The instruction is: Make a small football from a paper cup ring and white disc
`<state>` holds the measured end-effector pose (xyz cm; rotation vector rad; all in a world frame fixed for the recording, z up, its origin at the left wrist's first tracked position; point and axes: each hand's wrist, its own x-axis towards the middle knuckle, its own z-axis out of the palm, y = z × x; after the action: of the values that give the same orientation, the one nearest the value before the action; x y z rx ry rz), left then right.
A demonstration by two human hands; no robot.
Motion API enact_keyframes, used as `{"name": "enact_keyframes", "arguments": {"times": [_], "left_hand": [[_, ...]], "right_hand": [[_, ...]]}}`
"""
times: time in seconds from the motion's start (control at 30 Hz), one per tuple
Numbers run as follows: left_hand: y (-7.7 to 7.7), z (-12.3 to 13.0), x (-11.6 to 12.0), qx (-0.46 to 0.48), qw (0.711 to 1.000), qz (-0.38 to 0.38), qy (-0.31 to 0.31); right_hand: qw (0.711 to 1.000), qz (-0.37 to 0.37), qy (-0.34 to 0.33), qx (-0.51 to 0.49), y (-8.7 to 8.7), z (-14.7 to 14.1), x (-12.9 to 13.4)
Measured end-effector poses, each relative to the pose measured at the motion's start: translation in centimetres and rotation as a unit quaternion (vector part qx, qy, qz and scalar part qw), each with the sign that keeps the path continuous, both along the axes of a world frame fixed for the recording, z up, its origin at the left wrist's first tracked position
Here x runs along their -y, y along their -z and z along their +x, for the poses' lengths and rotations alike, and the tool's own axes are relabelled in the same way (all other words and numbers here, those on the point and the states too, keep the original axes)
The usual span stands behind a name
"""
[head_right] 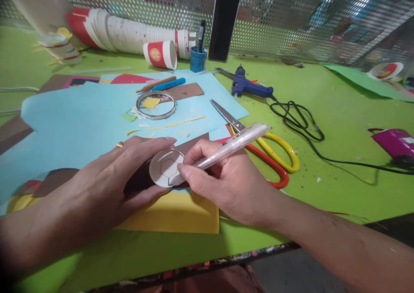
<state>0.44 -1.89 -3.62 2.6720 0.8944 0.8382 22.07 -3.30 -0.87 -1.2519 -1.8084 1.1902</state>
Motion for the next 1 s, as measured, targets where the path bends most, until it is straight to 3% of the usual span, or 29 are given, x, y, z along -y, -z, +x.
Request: {"name": "enact_keyframes", "arguments": {"times": [0.27,0.47,0.67,0.87,1.0], "left_hand": [[0.0,-0.1,0.0,-0.006,1.0,-0.01,-0.003],[0.0,-0.1,0.0,-0.011,1.0,-0.008,-0.002],[-0.2,-0.3,0.1,0.002,1.0,-0.017,0.013],[-0.6,-0.4,0.2,0.033,0.997,-0.043,0.06],[-0.7,-0.3,0.4,0.036,0.995,-0.058,0.072]], "right_hand": [[0.997,-0.039,0.001,-0.067,0.3,0.4,0.1],[0.978,-0.017,0.076,-0.194,0.9,0.8,-0.3],[0.982,0.002,0.123,-0.141,1.0,0.7,-0.6],[0.997,0.037,0.057,-0.034,0.8,0.5,-0.7],[0.998,0.005,0.04,-0.046,0.5,0.4,-0.8]]}}
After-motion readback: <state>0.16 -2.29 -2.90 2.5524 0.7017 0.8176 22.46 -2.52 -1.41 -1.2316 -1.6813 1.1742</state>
